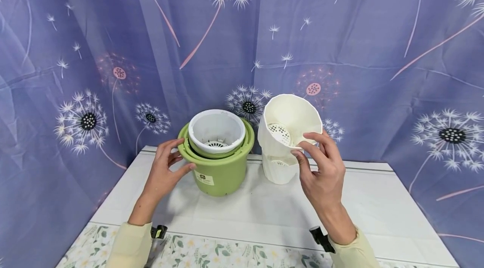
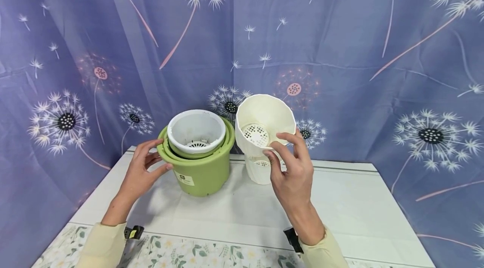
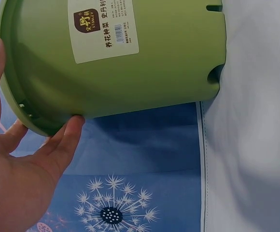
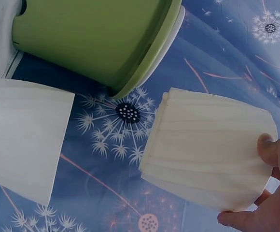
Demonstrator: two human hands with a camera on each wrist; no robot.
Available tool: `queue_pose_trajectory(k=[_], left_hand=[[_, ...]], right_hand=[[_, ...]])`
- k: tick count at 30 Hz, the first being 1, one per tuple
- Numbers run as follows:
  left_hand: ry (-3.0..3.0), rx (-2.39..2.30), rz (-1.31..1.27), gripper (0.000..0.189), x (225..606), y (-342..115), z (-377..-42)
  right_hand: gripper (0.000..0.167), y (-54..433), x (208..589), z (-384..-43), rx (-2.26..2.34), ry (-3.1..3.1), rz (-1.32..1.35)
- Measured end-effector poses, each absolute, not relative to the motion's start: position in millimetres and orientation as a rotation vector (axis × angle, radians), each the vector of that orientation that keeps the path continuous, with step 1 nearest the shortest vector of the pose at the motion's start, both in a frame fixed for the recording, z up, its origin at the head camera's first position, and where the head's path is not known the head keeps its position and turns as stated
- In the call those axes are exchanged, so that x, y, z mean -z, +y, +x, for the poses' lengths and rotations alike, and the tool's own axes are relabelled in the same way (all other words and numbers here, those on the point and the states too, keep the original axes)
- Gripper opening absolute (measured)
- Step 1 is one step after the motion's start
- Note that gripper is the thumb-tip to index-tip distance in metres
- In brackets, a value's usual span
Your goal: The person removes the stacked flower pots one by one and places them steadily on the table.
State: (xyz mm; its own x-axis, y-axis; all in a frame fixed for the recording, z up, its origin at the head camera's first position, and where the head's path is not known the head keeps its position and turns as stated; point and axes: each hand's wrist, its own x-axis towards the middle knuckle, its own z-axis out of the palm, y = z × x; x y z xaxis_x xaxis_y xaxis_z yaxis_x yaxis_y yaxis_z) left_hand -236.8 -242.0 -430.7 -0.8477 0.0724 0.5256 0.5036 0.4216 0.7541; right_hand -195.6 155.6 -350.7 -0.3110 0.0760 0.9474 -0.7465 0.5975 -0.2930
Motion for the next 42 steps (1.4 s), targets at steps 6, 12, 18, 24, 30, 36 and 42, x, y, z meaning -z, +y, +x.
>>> queue_pose_trajectory(k=[6, 12, 18, 24, 30, 36, 42], left_hand=[[-2.263, 1.408, -0.487, 0.078, 430, -242, -238], [-2.277, 1.398, -0.49, 0.078, 429, -243, -237], [-2.291, 1.405, -0.475, 0.079, 423, -244, -237], [-2.308, 1.419, -0.475, 0.079, 427, -244, -236], [-2.294, 1.417, -0.471, 0.079, 430, -243, -236], [-2.302, 1.413, -0.468, 0.079, 428, -243, -236], [-2.3, 1.415, -0.478, 0.079, 429, -244, -236]], right_hand=[[0.018, 161, 352, -195, -0.897, -1.688, 0.543], [0.019, 167, 354, -195, -0.884, -1.702, 0.526], [0.017, 174, 355, -197, -0.849, -1.733, 0.509], [0.02, 182, 359, -193, -0.835, -1.732, 0.488], [0.022, 193, 360, -193, -0.834, -1.736, 0.476], [0.024, 201, 360, -193, -0.824, -1.728, 0.456], [0.021, 206, 361, -192, -0.829, -1.724, 0.427]])
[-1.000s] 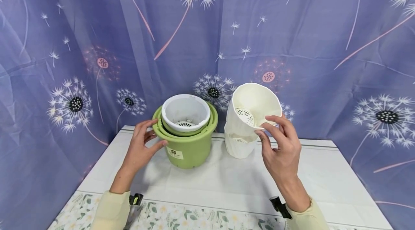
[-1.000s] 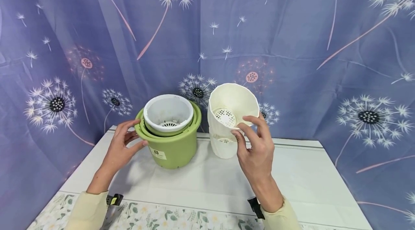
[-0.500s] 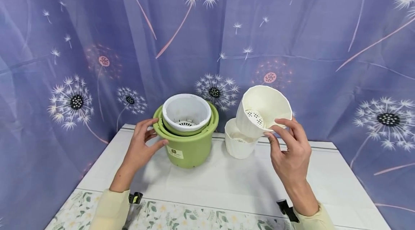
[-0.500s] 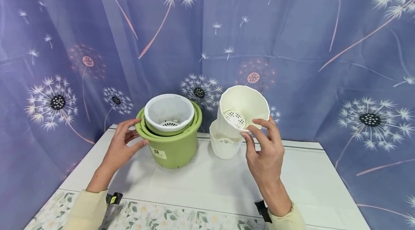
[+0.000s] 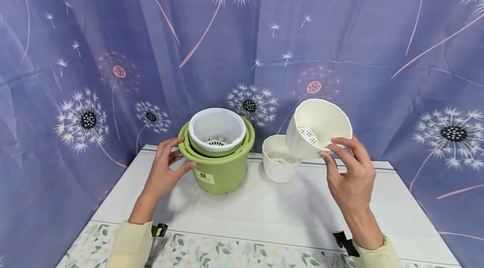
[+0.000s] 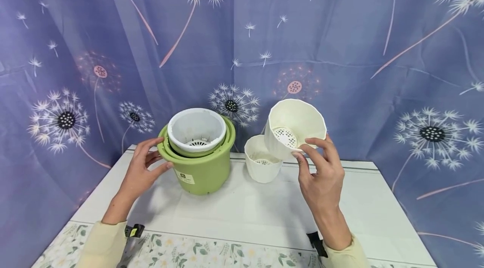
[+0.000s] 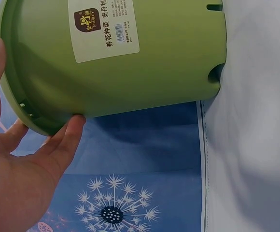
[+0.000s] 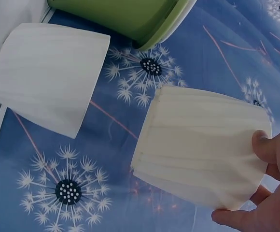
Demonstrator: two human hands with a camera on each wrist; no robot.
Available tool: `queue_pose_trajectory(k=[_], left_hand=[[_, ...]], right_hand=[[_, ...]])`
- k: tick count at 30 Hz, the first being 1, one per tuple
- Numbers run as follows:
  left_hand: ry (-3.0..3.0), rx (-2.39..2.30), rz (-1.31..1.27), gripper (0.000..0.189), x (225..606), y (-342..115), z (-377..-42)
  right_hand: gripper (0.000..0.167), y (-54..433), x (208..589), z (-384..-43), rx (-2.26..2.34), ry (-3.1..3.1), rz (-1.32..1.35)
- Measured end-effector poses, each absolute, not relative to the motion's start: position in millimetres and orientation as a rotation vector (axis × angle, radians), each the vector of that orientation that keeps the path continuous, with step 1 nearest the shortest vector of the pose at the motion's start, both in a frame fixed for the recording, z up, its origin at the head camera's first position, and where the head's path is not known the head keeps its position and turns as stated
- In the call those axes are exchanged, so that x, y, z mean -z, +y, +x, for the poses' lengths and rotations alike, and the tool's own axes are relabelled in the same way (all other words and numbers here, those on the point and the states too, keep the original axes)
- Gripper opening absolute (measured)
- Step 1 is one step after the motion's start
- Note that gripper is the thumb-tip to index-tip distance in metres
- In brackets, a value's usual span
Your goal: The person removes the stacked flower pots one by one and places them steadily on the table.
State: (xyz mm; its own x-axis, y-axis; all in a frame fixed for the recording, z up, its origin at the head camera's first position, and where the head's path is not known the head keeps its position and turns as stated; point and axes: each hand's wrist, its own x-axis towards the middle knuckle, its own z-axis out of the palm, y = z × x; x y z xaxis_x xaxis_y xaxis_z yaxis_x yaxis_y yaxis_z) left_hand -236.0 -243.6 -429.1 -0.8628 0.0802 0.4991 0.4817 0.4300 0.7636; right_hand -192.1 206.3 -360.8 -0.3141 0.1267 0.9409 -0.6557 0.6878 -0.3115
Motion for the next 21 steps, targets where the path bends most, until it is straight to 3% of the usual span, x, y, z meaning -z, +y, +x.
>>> queue_pose_trajectory(k=[21], left_hand=[[-2.286, 1.4, -0.493, 0.085, 430, -240, -236]], right_hand=[[0.015, 237, 365, -192, -0.752, -1.846, 0.352]])
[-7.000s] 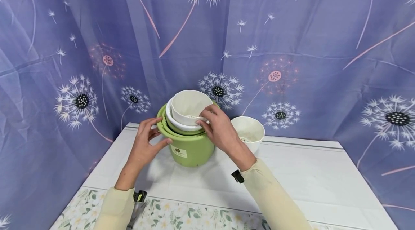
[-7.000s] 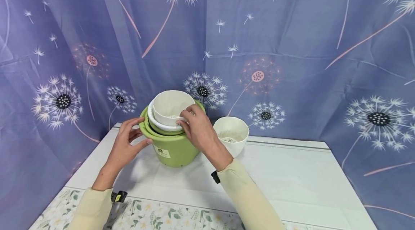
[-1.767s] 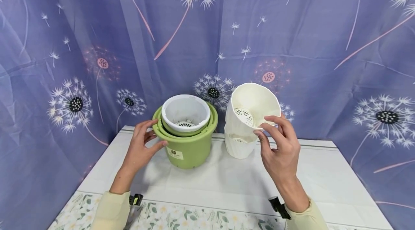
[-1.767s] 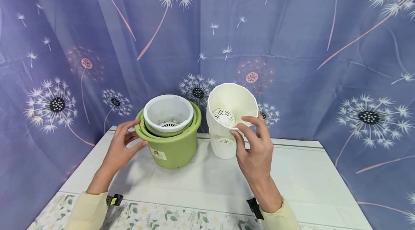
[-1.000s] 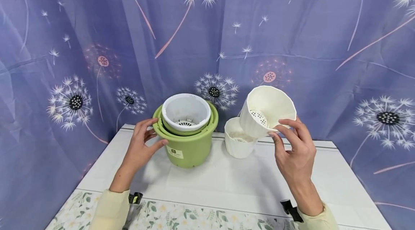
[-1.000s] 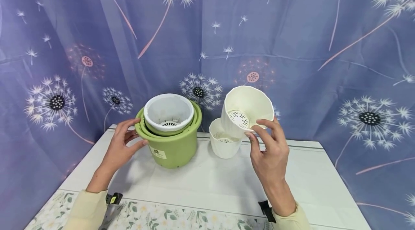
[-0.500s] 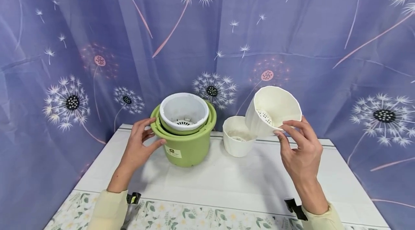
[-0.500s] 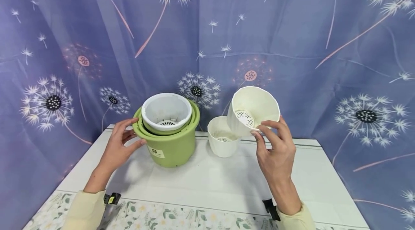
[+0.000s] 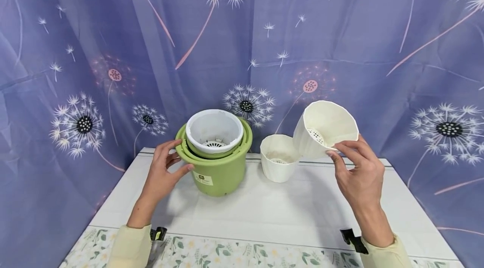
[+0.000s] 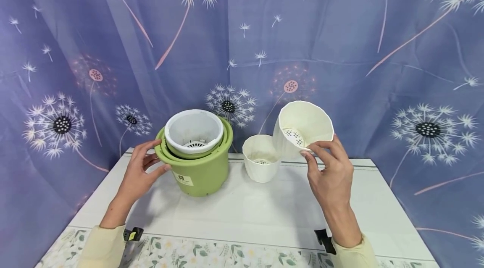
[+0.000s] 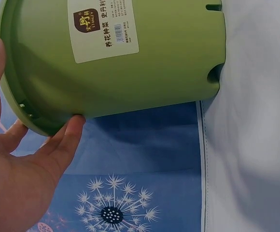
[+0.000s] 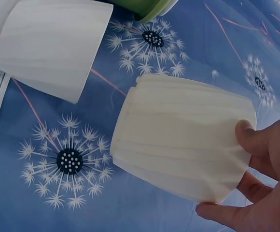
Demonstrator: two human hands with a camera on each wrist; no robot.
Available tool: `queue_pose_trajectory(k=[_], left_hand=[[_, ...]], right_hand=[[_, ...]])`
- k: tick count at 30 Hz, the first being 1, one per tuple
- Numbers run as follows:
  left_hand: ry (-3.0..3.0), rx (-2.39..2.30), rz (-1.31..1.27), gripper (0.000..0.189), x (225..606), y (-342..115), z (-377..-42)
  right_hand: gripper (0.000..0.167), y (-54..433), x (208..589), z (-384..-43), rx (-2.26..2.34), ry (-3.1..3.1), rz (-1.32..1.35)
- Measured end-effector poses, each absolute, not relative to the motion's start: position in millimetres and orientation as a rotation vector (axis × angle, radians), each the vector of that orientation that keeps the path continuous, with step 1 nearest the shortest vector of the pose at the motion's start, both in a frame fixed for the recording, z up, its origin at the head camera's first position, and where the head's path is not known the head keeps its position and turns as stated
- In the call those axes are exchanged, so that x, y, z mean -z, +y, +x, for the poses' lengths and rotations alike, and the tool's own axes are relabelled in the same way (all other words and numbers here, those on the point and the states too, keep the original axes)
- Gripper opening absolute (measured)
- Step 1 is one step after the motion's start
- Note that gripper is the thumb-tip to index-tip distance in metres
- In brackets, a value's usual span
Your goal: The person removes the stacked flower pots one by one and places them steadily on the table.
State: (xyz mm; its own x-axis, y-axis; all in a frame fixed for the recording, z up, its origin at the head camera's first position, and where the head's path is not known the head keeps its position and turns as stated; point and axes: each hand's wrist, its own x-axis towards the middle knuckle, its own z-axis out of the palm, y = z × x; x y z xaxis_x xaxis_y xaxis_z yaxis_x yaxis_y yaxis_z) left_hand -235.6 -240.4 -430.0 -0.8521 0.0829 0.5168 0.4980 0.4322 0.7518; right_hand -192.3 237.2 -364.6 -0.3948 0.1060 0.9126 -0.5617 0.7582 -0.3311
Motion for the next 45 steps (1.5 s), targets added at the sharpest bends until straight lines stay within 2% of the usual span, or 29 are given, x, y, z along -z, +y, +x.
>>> queue_pose_trajectory(k=[10, 23, 45], left_hand=[[-2.306, 1.396, -0.48, 0.079, 428, -240, -236], [-2.294, 1.424, -0.492, 0.079, 432, -240, -236], [-2.303, 1.388, -0.48, 0.079, 429, -242, -234]], right_hand=[[0.009, 252, 365, -191, -0.683, -1.966, 0.296], [0.01, 269, 365, -196, -0.616, -2.033, 0.277], [0.015, 287, 387, -207, -0.505, -2.329, 0.15]])
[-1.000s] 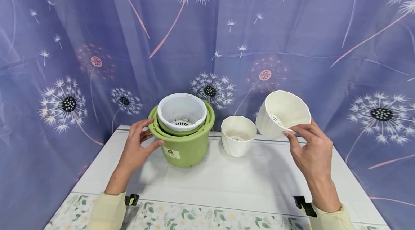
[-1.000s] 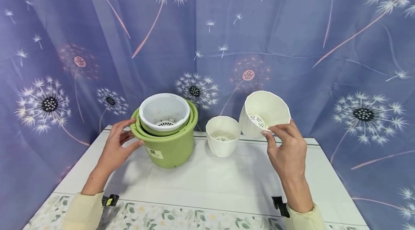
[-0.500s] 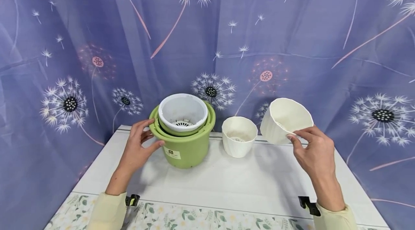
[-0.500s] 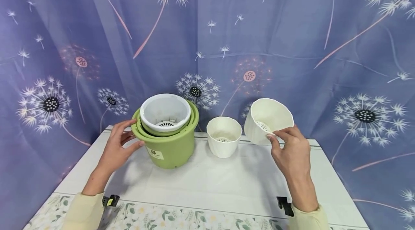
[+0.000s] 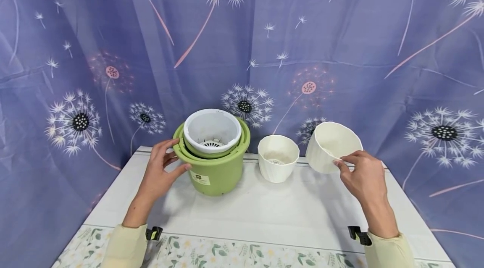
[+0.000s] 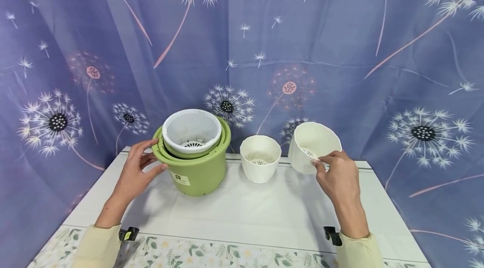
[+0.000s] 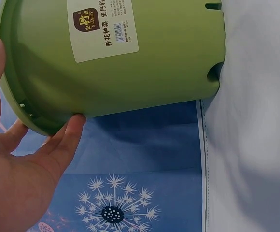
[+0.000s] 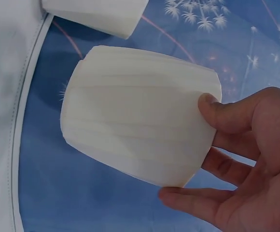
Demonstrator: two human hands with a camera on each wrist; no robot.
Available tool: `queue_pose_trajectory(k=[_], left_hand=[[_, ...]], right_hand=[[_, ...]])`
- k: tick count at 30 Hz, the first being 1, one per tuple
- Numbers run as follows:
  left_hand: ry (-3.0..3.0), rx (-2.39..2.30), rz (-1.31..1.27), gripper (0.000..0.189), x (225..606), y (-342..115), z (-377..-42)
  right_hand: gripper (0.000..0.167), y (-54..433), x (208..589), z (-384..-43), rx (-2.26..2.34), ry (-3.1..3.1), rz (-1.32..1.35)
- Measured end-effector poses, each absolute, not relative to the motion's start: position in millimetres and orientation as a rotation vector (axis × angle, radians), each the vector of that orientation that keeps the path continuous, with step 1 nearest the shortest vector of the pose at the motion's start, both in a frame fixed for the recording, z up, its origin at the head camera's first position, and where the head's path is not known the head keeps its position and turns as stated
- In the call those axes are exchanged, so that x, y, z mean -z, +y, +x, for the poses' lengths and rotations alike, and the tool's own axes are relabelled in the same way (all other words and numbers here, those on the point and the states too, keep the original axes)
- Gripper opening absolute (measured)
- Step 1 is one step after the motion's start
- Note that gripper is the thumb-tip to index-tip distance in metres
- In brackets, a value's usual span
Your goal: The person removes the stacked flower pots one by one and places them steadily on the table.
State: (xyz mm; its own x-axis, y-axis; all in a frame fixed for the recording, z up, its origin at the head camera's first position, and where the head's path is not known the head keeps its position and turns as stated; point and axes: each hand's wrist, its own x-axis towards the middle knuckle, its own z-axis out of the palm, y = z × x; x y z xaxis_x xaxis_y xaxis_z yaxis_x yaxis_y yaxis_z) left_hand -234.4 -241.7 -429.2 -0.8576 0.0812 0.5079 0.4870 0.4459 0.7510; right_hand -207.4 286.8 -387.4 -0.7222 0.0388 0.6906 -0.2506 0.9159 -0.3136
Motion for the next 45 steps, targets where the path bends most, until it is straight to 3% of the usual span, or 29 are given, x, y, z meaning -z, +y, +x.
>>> queue_pose_trajectory(k=[45], left_hand=[[-2.291, 1.363, -0.497, 0.079, 428, -240, -233]], right_hand=[[0.015, 299, 424, -230, -0.517, -2.657, 0.156]])
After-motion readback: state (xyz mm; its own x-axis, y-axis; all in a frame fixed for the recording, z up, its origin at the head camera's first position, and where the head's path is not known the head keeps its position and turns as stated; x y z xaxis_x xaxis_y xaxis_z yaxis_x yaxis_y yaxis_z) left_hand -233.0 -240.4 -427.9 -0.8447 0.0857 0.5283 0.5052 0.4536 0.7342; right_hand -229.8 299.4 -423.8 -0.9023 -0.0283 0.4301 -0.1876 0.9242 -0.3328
